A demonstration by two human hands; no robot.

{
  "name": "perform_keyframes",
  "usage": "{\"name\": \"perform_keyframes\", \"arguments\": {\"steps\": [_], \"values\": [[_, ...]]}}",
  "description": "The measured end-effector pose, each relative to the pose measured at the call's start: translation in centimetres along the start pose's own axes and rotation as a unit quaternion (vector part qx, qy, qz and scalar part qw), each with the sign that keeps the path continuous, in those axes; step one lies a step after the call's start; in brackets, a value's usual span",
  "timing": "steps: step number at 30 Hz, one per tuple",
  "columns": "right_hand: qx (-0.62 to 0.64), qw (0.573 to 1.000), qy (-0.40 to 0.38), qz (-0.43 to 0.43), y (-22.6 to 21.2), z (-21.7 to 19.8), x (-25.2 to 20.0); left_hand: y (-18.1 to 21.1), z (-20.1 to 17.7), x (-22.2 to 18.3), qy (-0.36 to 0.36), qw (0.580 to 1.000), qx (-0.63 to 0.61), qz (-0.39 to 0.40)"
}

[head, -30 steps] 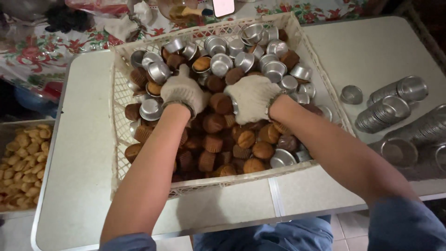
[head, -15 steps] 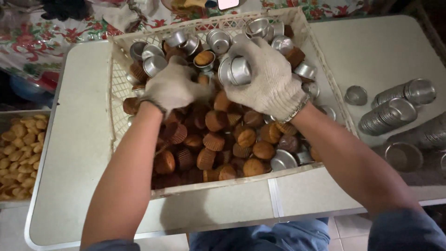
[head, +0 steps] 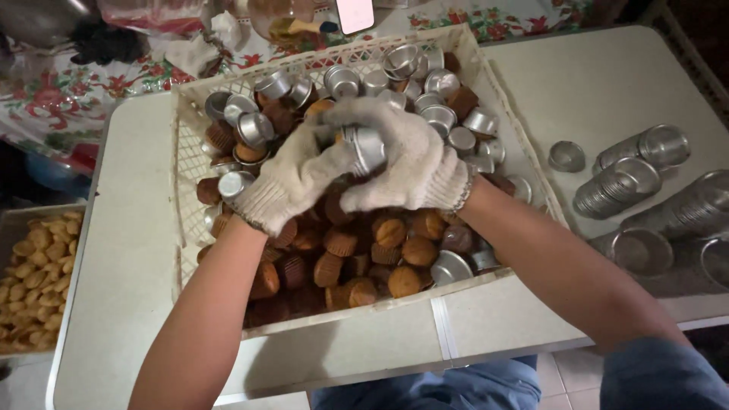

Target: Remove baked goods from metal molds and stack the empty molds into organized piles.

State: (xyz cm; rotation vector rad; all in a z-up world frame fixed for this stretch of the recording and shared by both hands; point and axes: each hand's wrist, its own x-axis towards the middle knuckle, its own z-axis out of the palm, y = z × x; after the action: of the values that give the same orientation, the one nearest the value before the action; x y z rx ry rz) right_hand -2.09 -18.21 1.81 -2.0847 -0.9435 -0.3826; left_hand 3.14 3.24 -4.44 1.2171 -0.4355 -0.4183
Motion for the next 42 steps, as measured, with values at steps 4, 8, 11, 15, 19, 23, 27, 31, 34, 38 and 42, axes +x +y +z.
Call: {"name": "perform_keyframes", "arguments": {"steps": [4,8,11,15,19,23,27,31,34,38,42], "values": [[0.064,0.971,0.073,-0.219,3.2,1.0,1.7,3.9,2.3,-0.4,0.039,0.978,-0.084,-0.188],[-0.116,0.988,0.028,0.1,-0.8,-0.9,2.5,11.4,8.4,-1.8,0.313,0.904,0.15,-0.251],[-0.239,0.947,-0.134,0.168,0.5,1.3,0.3,9.0,6.2,-1.2,0.438,0.887,-0.113,-0.096],[-0.13,0.98,0.073,0.133,-0.3,1.4,0.0,9.7,7.0,-1.0,0.415,0.892,-0.174,-0.045],[0.067,0.988,0.139,0.011,-1.6,1.0,0.0,9.6,7.1,-2.5,0.25,0.939,0.234,-0.008],[0.226,0.91,0.087,0.337,-0.3,1.4,0.5,6.5,5.0,-1.3,-0.019,0.695,0.712,0.101],[0.421,0.859,0.075,0.28,0.9,2.5,-0.2,6.4,4.3,-2.7,-0.049,0.656,0.712,0.244],[0.386,0.892,0.097,0.216,0.8,2.0,0.3,7.4,5.9,-2.6,-0.081,0.739,0.606,0.283],[0.132,0.974,0.162,0.089,-0.2,1.4,0.4,7.8,7.4,-3.1,0.02,0.835,0.504,0.222],[-0.143,0.955,0.255,0.041,-1.4,0.7,0.0,8.9,7.4,-2.0,0.191,0.82,0.538,-0.052],[-0.108,0.979,0.146,0.093,0.4,0.5,0.3,8.1,6.3,-1.4,0.34,0.91,-0.224,-0.08]]}}
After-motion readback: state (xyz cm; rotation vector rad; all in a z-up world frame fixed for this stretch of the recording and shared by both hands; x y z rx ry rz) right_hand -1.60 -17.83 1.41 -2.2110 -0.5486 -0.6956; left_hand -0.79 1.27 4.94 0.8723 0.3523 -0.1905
